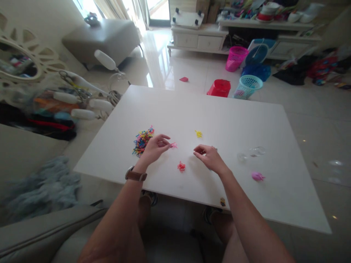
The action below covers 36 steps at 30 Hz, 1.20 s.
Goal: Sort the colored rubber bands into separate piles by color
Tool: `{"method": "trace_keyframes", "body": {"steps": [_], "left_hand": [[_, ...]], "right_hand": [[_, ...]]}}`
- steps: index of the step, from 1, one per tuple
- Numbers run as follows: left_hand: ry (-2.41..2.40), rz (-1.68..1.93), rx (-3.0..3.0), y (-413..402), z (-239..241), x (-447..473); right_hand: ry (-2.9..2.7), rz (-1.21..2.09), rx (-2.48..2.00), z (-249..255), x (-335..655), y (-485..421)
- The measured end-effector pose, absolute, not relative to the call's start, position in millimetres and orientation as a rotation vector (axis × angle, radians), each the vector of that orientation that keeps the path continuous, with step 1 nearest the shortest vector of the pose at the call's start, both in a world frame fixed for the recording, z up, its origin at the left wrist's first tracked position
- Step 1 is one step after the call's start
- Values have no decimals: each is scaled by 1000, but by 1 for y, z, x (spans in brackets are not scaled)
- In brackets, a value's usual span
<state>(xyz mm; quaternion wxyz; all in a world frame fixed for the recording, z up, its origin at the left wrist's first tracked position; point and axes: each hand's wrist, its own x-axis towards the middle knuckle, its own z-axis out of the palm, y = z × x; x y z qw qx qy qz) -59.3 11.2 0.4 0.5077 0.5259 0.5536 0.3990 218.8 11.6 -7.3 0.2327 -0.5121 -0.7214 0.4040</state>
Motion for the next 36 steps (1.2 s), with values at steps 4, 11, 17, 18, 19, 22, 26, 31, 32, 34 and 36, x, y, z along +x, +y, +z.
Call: {"method": "trace_keyframes", "body": {"steps": [4,11,17,18,19,22,26,31,32,34,36], "left_hand": [[1182,936,1300,6,0,-30],[1116,917,1254,1,-1,-9],[1062,870,1237,0,-3,-3],[1064,870,1245,0,-4,-3],[1069,873,1251,0,-4,-3],[1096,904,1261,2,-4,-4],[1115,942,1281,3,-4,-5],[1136,937,1315,3,-4,-4],[1135,932,1317,3,-4,-4],[1123,911,1314,3,-6,-6],[1131,891,1318,4,-7,-9]], "right_hand": [[-1756,1218,-1262,-4,205,7],[-1434,1370,-1210,-12,191,5],[-1265,1437,-1184,-13,187,5],[-1267,1438,-1184,-13,188,5],[-1273,1444,-1184,-13,189,5],[-1295,1481,-1190,-13,191,5],[-1320,1497,-1206,-13,191,4],[-1387,1462,-1240,-13,189,3],[-1403,1442,-1249,-14,189,3],[-1439,1398,-1266,-14,191,3],[-1491,1349,-1304,-14,193,3]]}}
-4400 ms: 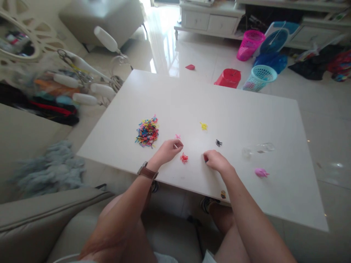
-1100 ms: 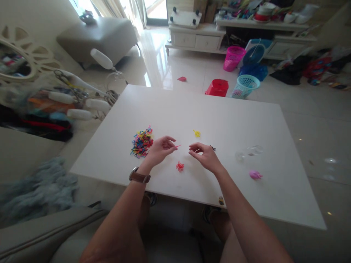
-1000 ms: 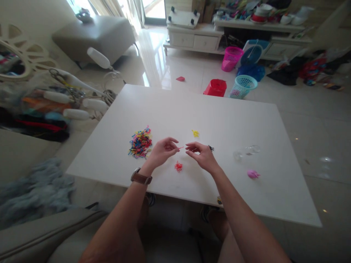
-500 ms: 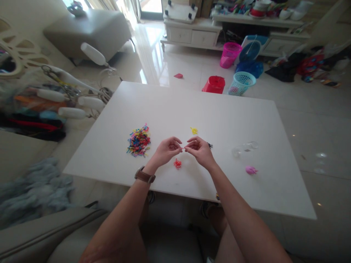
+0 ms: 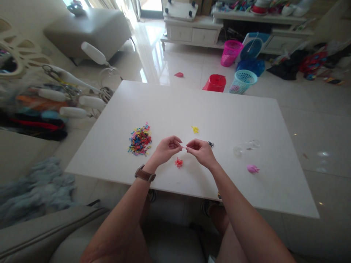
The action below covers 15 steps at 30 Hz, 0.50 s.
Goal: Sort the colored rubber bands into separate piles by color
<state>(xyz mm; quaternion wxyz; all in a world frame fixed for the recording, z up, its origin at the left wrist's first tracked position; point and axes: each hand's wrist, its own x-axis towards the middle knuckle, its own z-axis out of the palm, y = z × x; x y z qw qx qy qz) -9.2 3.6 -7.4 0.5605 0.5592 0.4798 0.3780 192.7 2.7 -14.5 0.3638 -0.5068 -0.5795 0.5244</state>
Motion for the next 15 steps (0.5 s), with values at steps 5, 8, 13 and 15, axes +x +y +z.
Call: {"method": "trace_keyframes", "body": {"steps": [5,8,13,15], "left_hand": [[1309,898,1287,7,-12,-19],[1322,917,1253,7,-13,-22],[1283,920,1201,3,-8,-19],[1254,912,1170,1,-7,-18]], "right_hand": [[-1843,1249,-1476,-18,192,-2],[-2052,1244,-1478,-26,184,-9],[-2213,1229,-1442,-41,171,-19],[-2228,1243,-1443,-44,169,-20]]}}
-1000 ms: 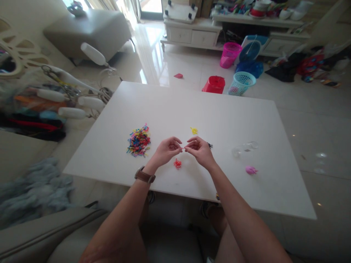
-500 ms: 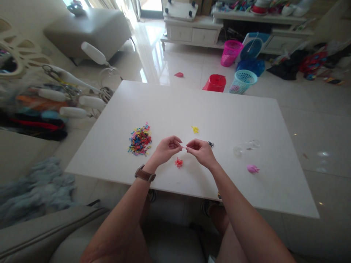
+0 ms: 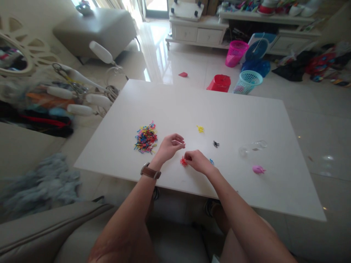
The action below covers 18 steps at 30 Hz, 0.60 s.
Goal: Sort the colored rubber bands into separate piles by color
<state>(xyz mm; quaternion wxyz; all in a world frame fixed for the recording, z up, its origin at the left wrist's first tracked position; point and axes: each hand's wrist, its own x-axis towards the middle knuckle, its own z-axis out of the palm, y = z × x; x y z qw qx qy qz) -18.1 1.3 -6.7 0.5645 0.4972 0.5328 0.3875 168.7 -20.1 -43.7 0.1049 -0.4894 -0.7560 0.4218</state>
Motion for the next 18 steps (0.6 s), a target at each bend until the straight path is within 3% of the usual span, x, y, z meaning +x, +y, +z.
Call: {"method": "trace_keyframes", "body": {"steps": [8,13,18], "left_hand": [[1146,873,1129,-1,-7,-24],[1124,837,1137,0,-10,-26],[1091,800,1140,-2,-9,-22]], "right_hand": [[-2011,1225,-1433,-31,173,-3],[-1517,1608,-1202,-24,172,4],[-1472,1637,-1207,-26,174,4]]}}
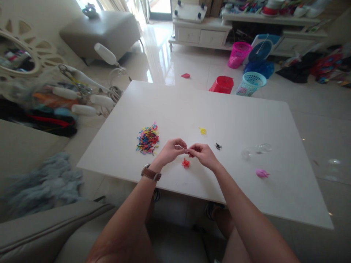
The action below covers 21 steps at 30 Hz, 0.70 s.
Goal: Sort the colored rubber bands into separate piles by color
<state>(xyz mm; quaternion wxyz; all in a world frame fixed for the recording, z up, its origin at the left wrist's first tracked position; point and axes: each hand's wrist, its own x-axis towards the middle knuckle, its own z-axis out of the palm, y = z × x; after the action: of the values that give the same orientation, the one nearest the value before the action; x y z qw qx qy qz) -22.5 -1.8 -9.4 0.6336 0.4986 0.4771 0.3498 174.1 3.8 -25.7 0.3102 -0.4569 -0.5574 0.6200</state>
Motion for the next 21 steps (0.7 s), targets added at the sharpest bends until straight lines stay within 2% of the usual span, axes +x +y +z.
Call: {"method": "trace_keyframes", "body": {"steps": [11,21], "left_hand": [[1219,877,1233,7,-23,-22],[1992,781,1488,27,-34,-54]], "right_hand": [[-1560,1406,-1381,-26,178,1],[-1685,1194,-1504,-21,190,1]]}}
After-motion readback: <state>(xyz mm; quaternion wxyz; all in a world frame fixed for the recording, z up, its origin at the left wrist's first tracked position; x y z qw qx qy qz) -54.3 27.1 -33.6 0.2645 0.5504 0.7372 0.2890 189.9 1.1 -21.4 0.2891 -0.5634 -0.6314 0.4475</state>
